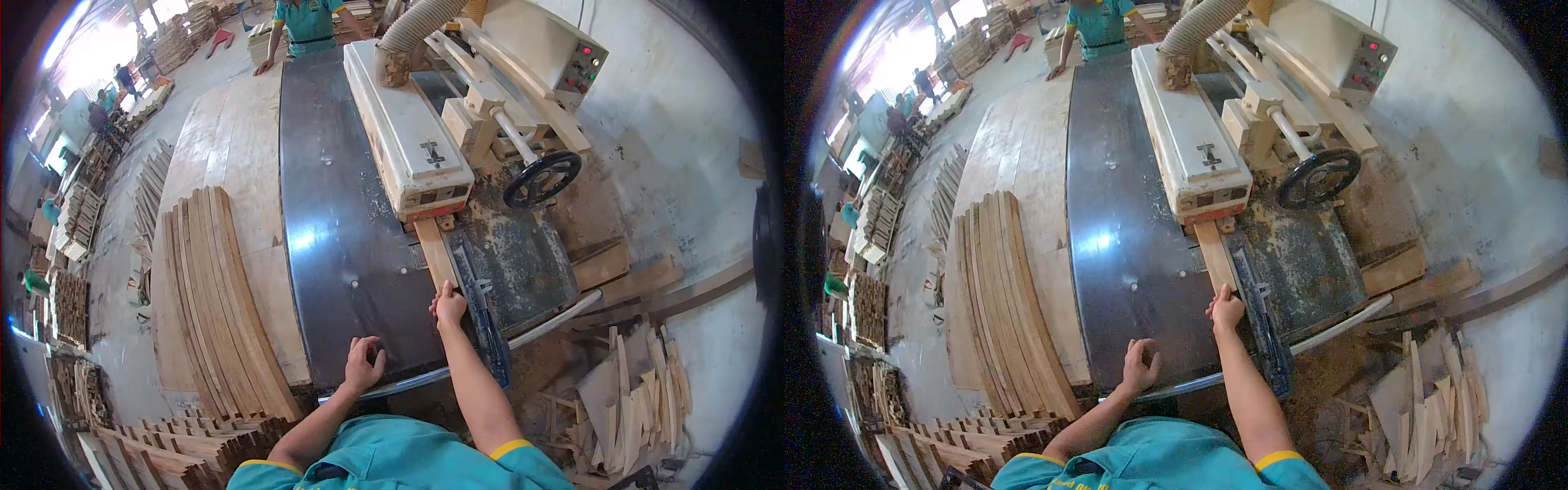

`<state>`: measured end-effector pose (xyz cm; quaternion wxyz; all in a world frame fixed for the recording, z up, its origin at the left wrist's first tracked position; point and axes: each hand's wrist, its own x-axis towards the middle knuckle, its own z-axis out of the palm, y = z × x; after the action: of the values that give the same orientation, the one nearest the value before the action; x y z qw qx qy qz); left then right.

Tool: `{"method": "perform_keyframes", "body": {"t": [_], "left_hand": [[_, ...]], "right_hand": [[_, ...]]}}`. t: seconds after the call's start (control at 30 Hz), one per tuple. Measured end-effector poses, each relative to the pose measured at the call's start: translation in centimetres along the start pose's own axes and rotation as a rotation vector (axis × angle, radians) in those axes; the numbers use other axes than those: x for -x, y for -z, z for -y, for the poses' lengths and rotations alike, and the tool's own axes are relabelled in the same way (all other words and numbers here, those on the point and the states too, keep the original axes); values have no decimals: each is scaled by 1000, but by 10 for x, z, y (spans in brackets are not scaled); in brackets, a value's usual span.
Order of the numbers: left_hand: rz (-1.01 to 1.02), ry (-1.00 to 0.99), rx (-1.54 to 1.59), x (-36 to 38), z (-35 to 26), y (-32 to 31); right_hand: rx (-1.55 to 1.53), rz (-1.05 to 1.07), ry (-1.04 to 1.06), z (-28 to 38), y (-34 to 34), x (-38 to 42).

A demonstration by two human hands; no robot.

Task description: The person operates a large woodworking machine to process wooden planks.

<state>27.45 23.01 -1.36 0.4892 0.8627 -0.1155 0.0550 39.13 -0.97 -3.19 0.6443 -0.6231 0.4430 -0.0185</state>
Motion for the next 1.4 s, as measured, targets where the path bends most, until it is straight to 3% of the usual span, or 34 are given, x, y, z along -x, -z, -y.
{"method": "perform_keyframes", "body": {"t": [0.23,0.3,0.37,0.47,0.7,0.97,1.13,1.2,1.4], "left_hand": [[12,-36,15,1,2,7],[1,-33,27,3,2,7],[-14,-20,47,2,4,8],[-23,-69,59,2,10,7],[11,-60,63,2,13,12],[-6,-102,28,5,7,16],[-61,21,216,24,5,20],[-74,204,429,44,-4,27],[-181,490,767,143,-4,49]], "right_hand": [[-218,181,-62,33,-25,-11],[-119,245,3,45,-15,14],[68,373,270,36,1,42],[233,368,443,1,29,74],[468,271,522,-83,81,140],[645,341,610,-93,99,174],[591,415,762,-103,123,182],[607,475,742,-112,139,185],[602,583,541,-141,196,197]]}}
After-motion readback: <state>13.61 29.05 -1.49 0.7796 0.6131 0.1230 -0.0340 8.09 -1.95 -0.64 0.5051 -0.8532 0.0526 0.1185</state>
